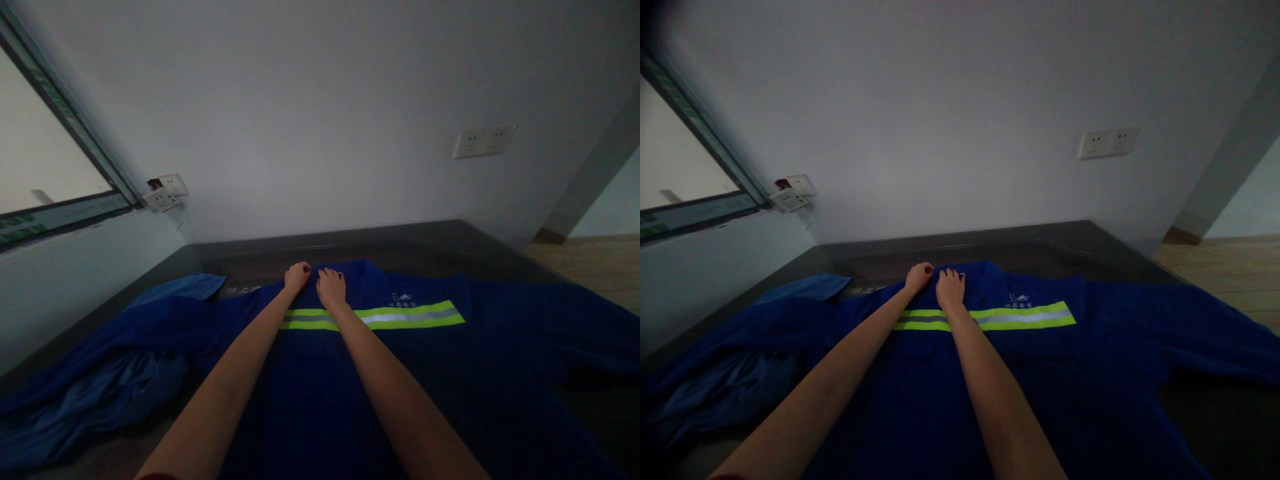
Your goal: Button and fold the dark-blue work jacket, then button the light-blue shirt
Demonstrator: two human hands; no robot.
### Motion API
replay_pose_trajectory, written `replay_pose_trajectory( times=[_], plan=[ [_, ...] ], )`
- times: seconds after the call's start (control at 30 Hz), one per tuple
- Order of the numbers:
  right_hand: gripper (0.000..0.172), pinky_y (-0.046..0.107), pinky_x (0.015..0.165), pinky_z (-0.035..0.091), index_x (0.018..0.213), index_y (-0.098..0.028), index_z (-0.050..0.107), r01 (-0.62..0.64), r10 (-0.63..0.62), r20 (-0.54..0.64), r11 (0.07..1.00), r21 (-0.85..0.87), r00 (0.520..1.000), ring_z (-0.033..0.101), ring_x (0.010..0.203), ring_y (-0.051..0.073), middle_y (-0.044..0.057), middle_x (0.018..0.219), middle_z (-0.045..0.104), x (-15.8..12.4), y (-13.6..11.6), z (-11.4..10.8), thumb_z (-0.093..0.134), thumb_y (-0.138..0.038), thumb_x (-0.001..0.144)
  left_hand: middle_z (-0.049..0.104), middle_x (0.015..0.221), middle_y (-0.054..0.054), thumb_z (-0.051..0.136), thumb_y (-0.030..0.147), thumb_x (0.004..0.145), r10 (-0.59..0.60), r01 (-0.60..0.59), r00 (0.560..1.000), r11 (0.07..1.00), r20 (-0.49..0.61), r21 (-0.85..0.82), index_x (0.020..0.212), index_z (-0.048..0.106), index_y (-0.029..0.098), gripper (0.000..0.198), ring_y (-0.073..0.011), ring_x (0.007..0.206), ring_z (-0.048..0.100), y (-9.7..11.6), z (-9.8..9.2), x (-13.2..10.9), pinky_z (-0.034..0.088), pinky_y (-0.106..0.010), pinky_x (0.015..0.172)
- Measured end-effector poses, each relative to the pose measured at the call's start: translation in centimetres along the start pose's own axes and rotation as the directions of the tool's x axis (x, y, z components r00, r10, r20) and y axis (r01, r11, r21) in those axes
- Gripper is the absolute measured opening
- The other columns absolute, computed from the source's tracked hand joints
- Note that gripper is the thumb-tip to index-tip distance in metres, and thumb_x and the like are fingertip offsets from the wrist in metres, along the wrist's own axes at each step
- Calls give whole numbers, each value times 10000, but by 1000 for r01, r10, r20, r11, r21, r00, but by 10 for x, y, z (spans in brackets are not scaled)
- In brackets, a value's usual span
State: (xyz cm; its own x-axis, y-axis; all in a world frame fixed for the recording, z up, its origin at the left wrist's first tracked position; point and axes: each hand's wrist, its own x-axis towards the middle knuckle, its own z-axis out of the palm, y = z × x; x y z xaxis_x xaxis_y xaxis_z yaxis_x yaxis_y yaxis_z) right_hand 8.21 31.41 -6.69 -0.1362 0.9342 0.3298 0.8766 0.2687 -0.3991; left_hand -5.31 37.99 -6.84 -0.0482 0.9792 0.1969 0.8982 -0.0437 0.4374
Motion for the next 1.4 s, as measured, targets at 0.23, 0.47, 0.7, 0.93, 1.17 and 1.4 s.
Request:
replay_pose_trajectory(
  times=[0.23, 0.47, 0.7, 0.93, 1.17, 1.4],
  plan=[
    [421, 435, 1025, 300, 1255, -137, 552, -74, 75, -48, 997, 26, 996, 482, 1188, 253, 136, 1294, 566, 1, 0, -3, 292, -144, 924, 738, 920, -23, 604, 177, 734, 96, -68, 977, 987, 192, -146, 939, 730, 162, 242, -165, 857, 668, -8, -12, 13, 510, -226, 785],
    [407, 435, 1010, 309, 1202, -149, 577, -38, 39, -45, 999, 20, 998, 498, 1150, 246, 129, 1254, 585, 0, -1, -4, 275, -138, 931, 731, 932, -40, 588, 173, 733, -40, 47, 991, 997, 130, -54, 892, 724, 190, 211, -181, 887, 651, -2, -1, 14, 486, -247, 783],
    [413, 460, 1043, 270, 1245, -156, 551, -17, 18, -36, 1000, 19, 999, 456, 1199, 244, 122, 1304, 552, 0, -1, -2, 276, -151, 936, 720, 1029, -37, 563, 253, 782, -149, 147, 987, 989, 63, 28, 931, 714, 251, 212, -207, 970, 641, 8, 3, 9, 464, -285, 811],
    [434, 486, 1078, 210, 1306, -153, 506, -43, 44, -39, 999, 31, 998, 385, 1277, 243, 124, 1383, 489, 0, -1, -3, 277, -164, 938, 718, 1037, -32, 531, 239, 810, -110, 109, 994, 992, 18, 67, 943, 702, 254, 217, -191, 982, 637, 10, 4, 5, 451, -260, 808],
    [433, 490, 1096, 175, 1299, -139, 517, 15, -14, -27, 999, 31, 1000, 387, 1286, 239, 125, 1378, 499, -1, -1, -3, 287, -146, 932, 710, 994, -59, 473, 182, 823, -84, 87, 996, 992, -27, 95, 892, 655, 237, 203, -220, 960, 642, 12, 11, 4, 450, -317, 826],
    [423, 439, 1096, 204, 1255, -123, 561, -34, 35, -16, 999, 29, 999, 432, 1254, 226, 122, 1341, 536, 0, 1, -1, 298, -139, 924, 682, 1072, -19, 509, 153, 806, 49, -49, 999, 998, 8, 40, 1071, 626, 256, 308, -170, 1001, 603, 9, 5, 4, 449, -273, 855]
  ],
)
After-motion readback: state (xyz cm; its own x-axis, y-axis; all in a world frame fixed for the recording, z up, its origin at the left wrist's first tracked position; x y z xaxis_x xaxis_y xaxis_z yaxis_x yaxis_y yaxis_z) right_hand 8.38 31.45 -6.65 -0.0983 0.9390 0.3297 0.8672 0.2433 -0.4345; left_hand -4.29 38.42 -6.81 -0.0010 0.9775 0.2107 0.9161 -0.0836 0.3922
